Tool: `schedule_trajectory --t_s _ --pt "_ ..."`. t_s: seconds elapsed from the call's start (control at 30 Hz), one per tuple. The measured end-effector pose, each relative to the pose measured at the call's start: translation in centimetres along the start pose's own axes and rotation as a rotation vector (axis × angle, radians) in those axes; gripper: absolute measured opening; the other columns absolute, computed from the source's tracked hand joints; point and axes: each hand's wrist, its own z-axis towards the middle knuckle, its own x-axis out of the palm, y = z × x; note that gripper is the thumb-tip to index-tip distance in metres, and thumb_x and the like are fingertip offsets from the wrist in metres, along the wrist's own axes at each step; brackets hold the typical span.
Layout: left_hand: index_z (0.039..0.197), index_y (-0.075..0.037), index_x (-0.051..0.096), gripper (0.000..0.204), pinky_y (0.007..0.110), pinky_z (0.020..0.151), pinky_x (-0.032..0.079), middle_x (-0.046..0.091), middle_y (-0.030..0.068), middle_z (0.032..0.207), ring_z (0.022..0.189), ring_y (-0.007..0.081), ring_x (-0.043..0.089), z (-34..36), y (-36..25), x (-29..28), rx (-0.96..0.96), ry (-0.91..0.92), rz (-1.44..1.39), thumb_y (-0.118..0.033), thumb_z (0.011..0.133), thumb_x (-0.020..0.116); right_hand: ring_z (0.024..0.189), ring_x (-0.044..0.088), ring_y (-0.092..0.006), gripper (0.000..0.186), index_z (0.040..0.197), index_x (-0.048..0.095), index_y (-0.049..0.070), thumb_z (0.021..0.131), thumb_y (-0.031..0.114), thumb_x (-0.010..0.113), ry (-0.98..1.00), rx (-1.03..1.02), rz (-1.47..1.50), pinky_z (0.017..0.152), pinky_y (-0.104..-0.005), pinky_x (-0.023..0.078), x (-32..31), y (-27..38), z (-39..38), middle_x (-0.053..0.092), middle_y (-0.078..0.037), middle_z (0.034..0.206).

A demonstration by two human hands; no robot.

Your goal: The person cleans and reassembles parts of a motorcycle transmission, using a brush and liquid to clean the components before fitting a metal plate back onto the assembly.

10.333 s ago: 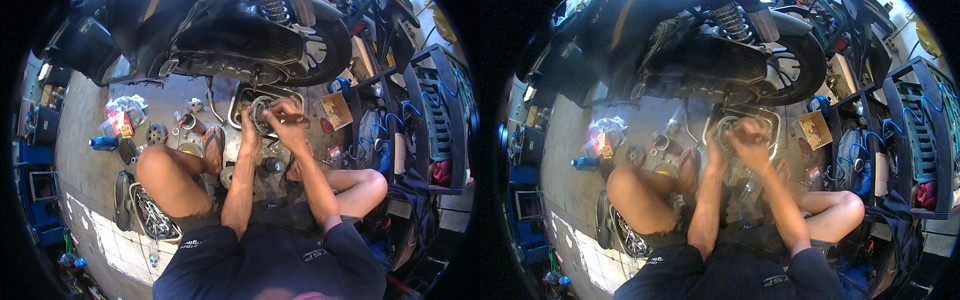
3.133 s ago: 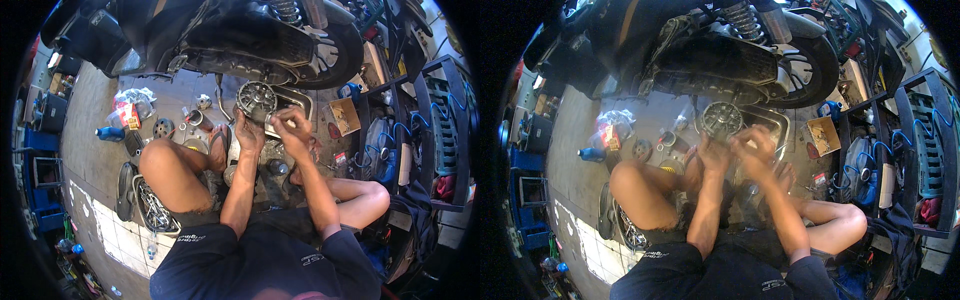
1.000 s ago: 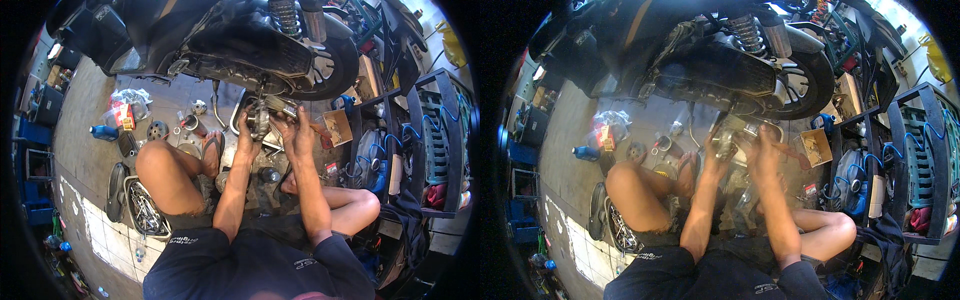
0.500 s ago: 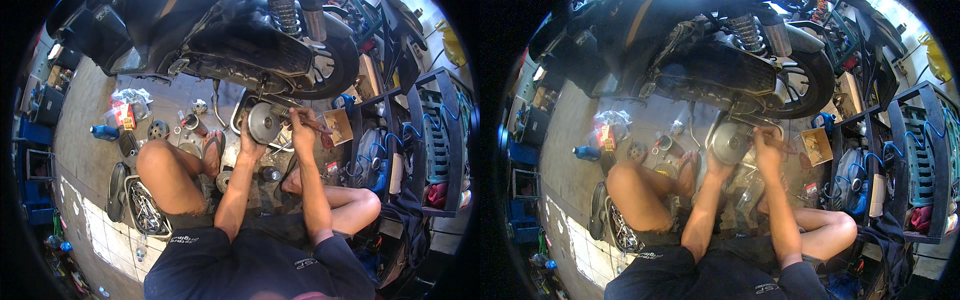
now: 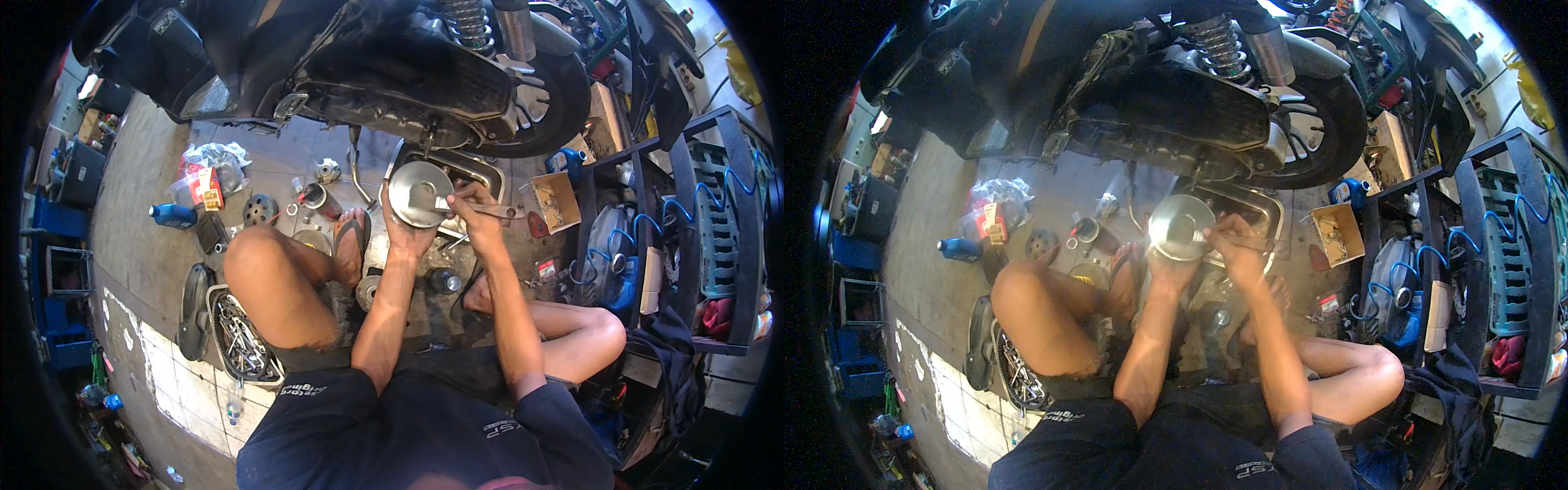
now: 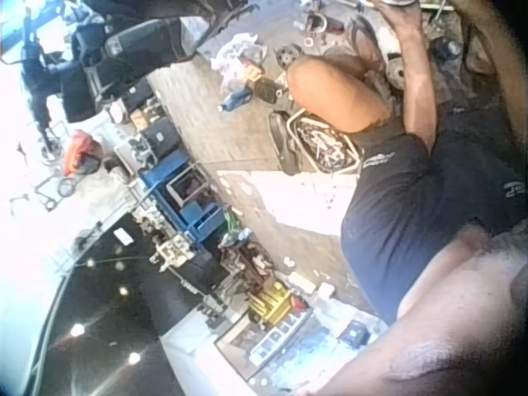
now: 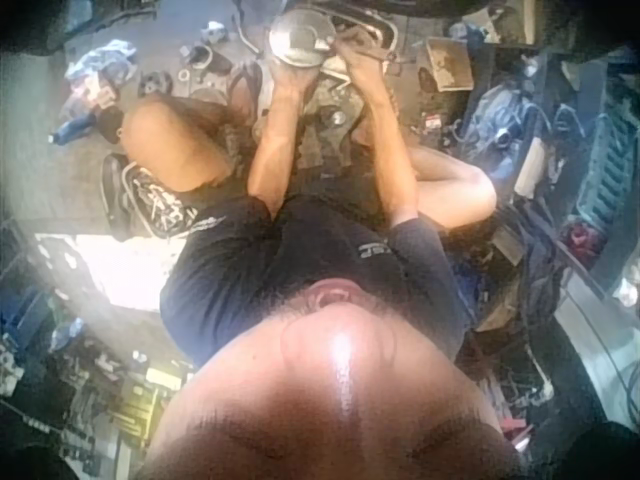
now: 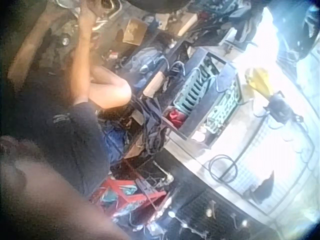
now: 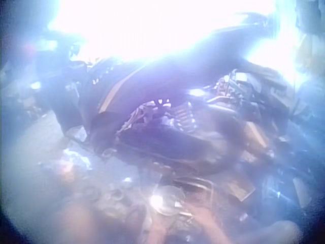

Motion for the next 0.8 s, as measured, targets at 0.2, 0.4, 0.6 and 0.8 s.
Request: schedule_trajectory --t_s 0.2,0.4,0.6,0.8 --pt "0.145 -0.004 0.046 0.086 0.063 0.117 0.033 0.052 0.0229 0.142 0.135 0.0506 0.045 0.5 -0.7 -1.7 -0.084 0.06 -0.668 -0.07 0.09 0.051 0.085 0.062 -0.0124 0.02 0.091 0.063 0.003 0.091 0.019 0.076 -0.263 0.091 -0.076 0.079 -0.0283 0.047 0.3 1.0 -0.8 0.067 -0.004 0.087" --pt "0.143 -0.004 0.048 0.087 0.06 0.117 0.034 0.054 0.0218 0.139 0.136 0.0484 0.043 0.5 -1.2 -1.0 0.082 -0.016 -0.334 -0.07 0.087 0.057 0.098 0.057 -0.013 0.017 0.093 0.066 0.001 0.089 0.014 0.077 -0.191 0.009 -0.049 0.086 -0.0287 0.046 1.0 -0.3 -0.9 0.064 -0.007 0.11" --pt "0.138 -0.004 0.051 0.082 0.055 0.111 0.044 0.059 0.0216 0.131 0.126 0.0446 0.055 0.5 -1.4 -1.1 0.011 -0.026 -0.147 -0.071 0.09 0.052 0.093 0.06 -0.0137 0.017 0.093 0.066 0.0 0.09 0.014 0.077 -0.106 -0.021 -0.034 0.085 -0.0282 0.047 1.1 -0.7 -1.3 0.065 -0.007 0.106" --pt "0.135 -0.005 0.054 0.077 0.053 0.106 0.049 0.062 0.0193 0.127 0.115 0.0373 0.063 0.5 0.6 -0.9 -0.015 0.034 -0.046 -0.069 0.092 0.051 0.097 0.06 -0.0151 0.013 0.09 0.067 0.002 0.087 0.009 0.077 -0.082 -0.053 -0.011 0.085 -0.0297 0.049 -0.5 -0.6 -0.4 0.065 -0.007 0.103"
